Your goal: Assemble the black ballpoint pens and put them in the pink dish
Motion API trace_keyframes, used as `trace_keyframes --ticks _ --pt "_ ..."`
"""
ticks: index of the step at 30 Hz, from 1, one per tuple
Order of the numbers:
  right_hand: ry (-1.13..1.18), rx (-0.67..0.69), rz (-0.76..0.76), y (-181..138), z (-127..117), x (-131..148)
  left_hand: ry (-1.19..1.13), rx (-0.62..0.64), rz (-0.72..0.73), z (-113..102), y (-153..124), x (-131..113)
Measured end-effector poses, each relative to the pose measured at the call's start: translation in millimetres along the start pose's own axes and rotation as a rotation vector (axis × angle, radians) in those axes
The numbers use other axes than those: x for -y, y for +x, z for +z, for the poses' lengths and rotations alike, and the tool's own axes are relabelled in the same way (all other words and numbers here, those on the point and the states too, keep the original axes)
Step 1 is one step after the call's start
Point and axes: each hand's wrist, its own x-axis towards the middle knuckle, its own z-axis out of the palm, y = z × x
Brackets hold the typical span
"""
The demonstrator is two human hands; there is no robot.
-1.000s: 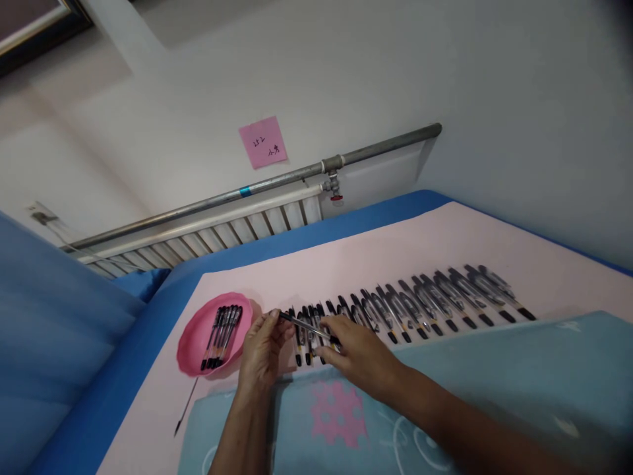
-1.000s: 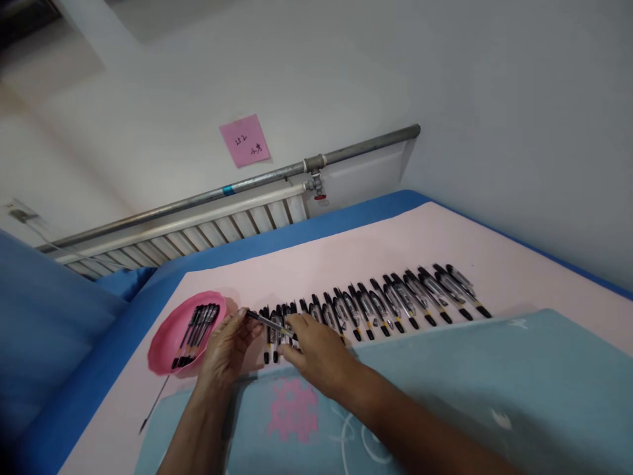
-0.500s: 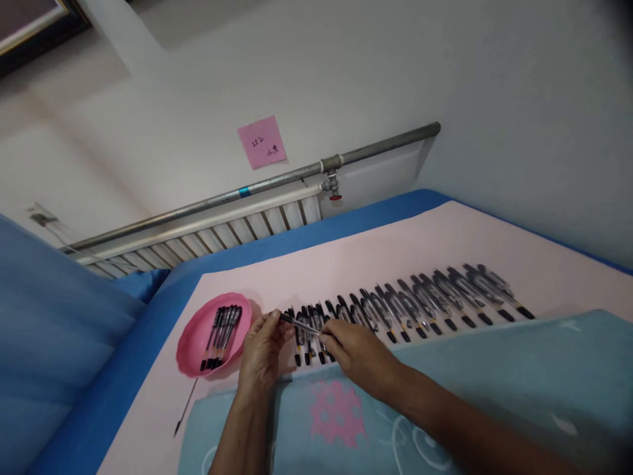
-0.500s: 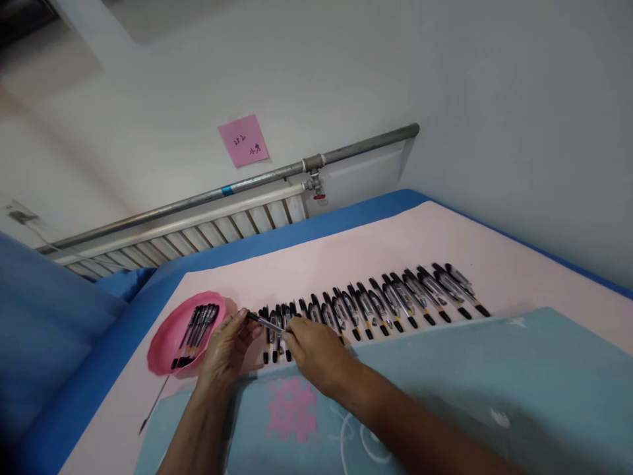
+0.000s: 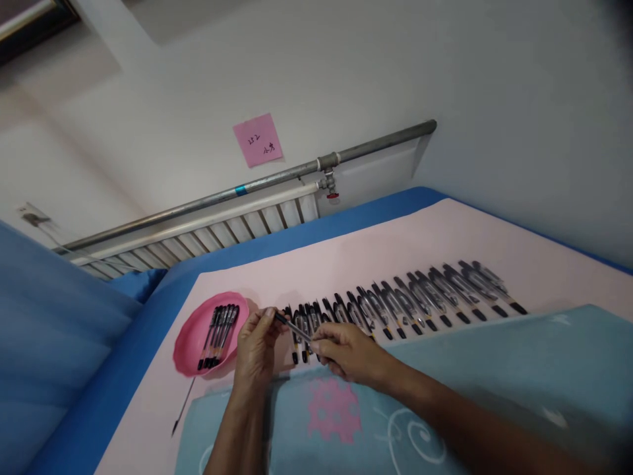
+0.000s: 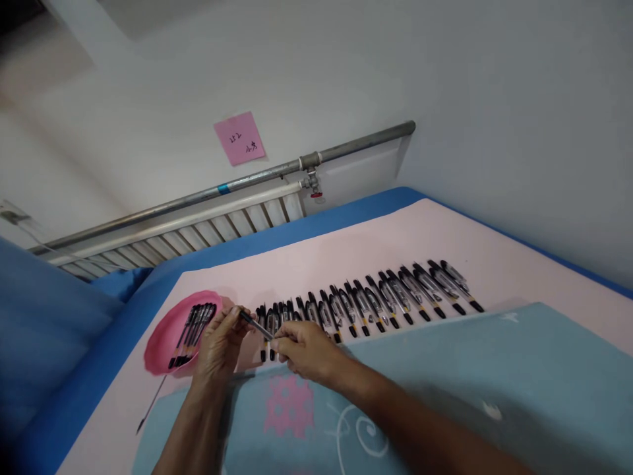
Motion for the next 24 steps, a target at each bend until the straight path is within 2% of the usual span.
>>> trace_keyframes --ticks 2,4,6,8,11,13,16,18,20,22,24 --pt "0.055 -0.008 -0.005 1 -2 1 0.035 0.011 0.007 -2 0 -3" --pt "0.011 -0.093 -0.075 2 -6 1 0.150 -0.005 0.047 -5 2 -3" --pt "-0.050 -0.187 -0.136 3 -11 1 0.399 -0.046 0.133 -9 6 0" --pt "-0.095 -0.255 -0.169 3 -16 1 0.754 -0.084 0.207 -13 10 5" --pt "-0.139 -0.300 -0.200 2 -20 2 1.261 -0.087 0.220 -15 13 12" --pt "-0.154 -0.306 -0.212 1 -20 2 1.473 -0.077 0.183 -14 14 15" --pt "-0.173 -0.305 -0.225 0 -19 3 1.622 -0.066 0.154 -13 13 16" --pt "-0.188 -0.309 -0.235 0 -18 3 1.642 -0.052 0.139 -13 13 15" --pt "-0.210 -0.315 -0.238 0 -18 4 1.537 -0.058 0.109 -13 13 13" --pt "-0.235 -0.315 -0.238 -1 -17 4 1.207 -0.099 0.053 -13 14 10" --pt "-0.272 -0.300 -0.233 -2 -15 4 0.712 -0.133 -0.049 -13 14 5"
